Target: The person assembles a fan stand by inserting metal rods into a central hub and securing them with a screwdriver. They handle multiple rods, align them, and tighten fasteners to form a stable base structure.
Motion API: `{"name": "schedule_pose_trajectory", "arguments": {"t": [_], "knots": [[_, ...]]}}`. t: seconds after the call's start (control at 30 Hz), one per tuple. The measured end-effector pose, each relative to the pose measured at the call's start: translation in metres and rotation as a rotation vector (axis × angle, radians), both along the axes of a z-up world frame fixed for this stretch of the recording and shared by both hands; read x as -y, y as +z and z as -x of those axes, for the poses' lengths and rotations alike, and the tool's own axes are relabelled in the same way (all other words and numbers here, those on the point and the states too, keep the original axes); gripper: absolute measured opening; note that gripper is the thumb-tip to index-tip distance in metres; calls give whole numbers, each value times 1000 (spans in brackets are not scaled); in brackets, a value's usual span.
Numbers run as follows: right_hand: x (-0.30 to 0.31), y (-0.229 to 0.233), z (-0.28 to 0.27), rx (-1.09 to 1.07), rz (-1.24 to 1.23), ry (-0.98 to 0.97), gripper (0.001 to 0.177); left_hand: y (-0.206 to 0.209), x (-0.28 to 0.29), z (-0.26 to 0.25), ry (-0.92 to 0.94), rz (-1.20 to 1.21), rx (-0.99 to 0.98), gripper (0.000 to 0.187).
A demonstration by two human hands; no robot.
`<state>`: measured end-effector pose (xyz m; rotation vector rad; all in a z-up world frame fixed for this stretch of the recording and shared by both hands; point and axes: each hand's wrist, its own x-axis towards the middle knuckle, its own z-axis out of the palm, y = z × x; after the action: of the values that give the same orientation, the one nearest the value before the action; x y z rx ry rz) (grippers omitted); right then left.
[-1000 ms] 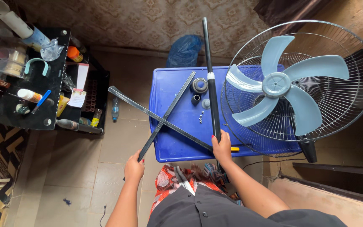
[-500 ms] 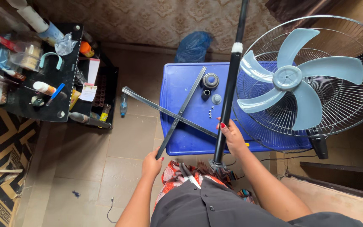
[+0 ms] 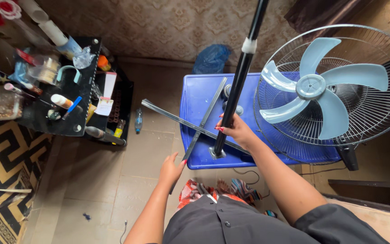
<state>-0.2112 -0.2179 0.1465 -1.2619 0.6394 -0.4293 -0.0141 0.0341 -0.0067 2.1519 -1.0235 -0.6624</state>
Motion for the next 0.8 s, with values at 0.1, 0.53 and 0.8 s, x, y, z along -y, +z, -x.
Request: {"name": "schedule_pose_trajectory", "arguments": {"t": [0.1, 0.53, 0.8], "knots": [[6, -11, -17, -113, 84, 4, 44, 33, 30, -10, 7, 130, -39, 53], [12, -46, -83, -227, 315, -113, 55, 218, 127, -48, -125, 537, -10, 51], [36, -49, -98, -78, 238, 191, 57, 278, 165, -35, -218, 733, -154, 85]]}}
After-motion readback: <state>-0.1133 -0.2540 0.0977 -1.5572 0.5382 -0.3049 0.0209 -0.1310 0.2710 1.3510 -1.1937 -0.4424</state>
